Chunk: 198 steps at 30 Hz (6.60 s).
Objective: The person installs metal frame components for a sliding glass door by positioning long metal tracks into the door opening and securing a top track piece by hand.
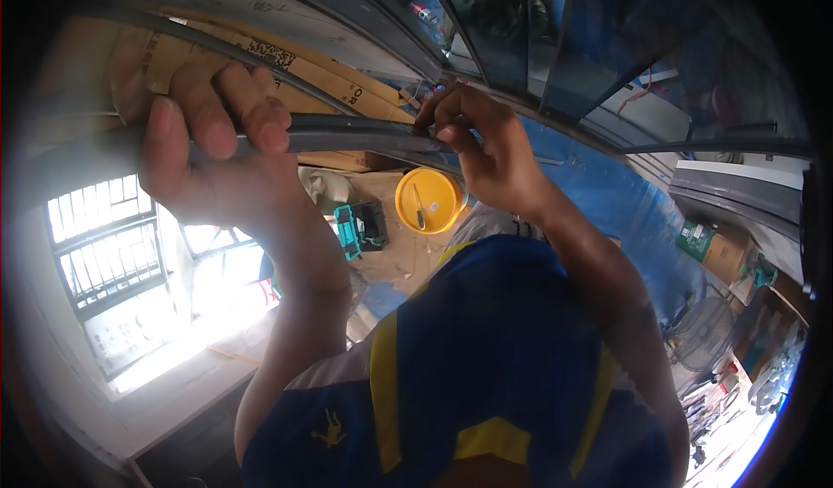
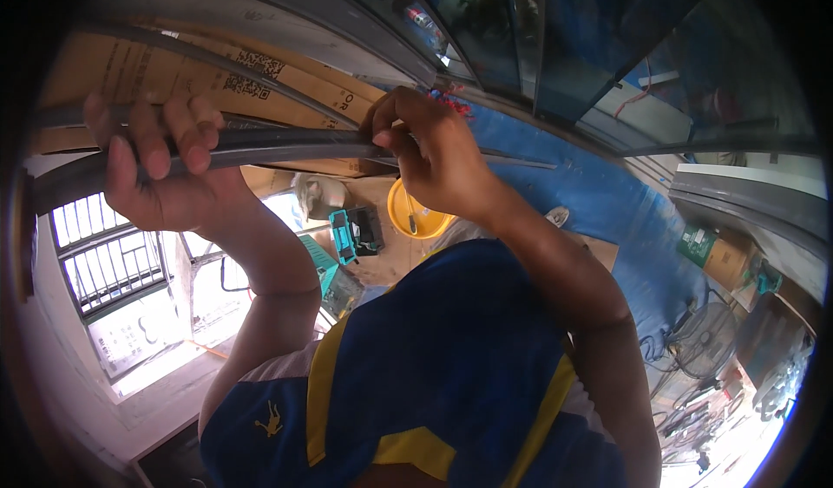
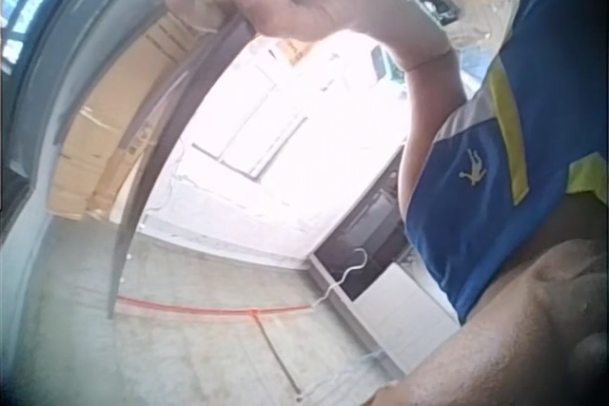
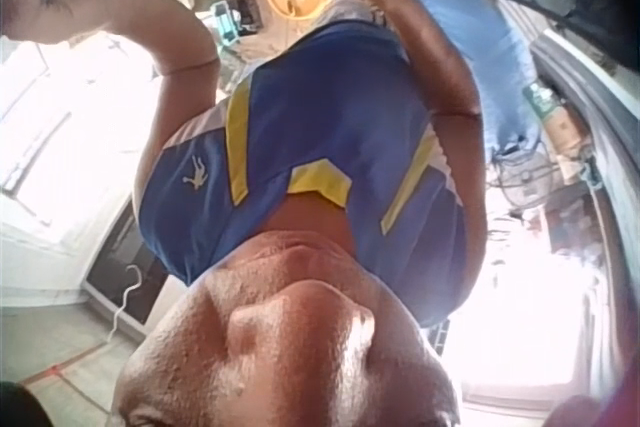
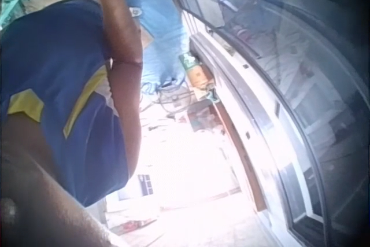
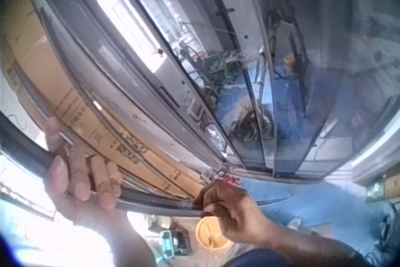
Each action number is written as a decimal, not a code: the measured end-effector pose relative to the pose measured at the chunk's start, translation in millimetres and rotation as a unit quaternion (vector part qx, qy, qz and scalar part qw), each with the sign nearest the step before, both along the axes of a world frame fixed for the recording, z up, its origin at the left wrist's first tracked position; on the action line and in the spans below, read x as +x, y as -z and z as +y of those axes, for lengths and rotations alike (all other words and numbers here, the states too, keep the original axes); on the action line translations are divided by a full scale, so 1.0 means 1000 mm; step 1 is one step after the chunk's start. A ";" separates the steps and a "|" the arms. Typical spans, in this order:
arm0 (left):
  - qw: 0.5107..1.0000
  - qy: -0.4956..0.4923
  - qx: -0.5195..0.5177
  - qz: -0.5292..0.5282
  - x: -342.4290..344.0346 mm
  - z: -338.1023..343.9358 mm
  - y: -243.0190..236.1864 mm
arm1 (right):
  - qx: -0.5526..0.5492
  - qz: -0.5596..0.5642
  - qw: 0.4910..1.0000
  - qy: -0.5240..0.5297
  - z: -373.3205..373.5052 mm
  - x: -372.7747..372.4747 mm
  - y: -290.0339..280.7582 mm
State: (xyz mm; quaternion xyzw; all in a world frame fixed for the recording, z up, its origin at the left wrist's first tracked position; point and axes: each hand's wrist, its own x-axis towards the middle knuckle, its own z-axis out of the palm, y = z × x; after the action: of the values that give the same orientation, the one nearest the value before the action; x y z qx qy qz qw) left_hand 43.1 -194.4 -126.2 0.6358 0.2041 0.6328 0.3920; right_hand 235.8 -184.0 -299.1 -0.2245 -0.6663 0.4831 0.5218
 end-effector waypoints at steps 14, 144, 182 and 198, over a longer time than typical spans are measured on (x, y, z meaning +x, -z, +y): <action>0.981 0.184 -0.009 0.053 -0.022 0.008 0.000 | -0.038 0.129 0.986 -0.102 0.003 0.019 0.006; 0.966 0.223 -0.109 -0.072 -0.009 0.000 0.019 | 0.025 0.130 0.941 -0.312 0.021 0.003 -0.004; 0.954 0.211 -0.116 -0.177 -0.036 -0.009 0.055 | -0.512 0.215 0.801 -0.222 0.061 0.051 0.061; 0.934 0.257 -0.007 -0.248 -0.035 -0.050 0.047 | -0.474 -0.077 0.877 0.011 0.092 0.029 0.156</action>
State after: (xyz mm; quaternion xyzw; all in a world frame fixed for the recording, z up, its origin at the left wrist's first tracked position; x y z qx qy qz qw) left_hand 8.5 -244.4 -173.3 0.4867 -0.0657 0.6466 0.5837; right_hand 265.1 -91.6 -455.3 -0.4888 -0.3926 0.7168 0.3051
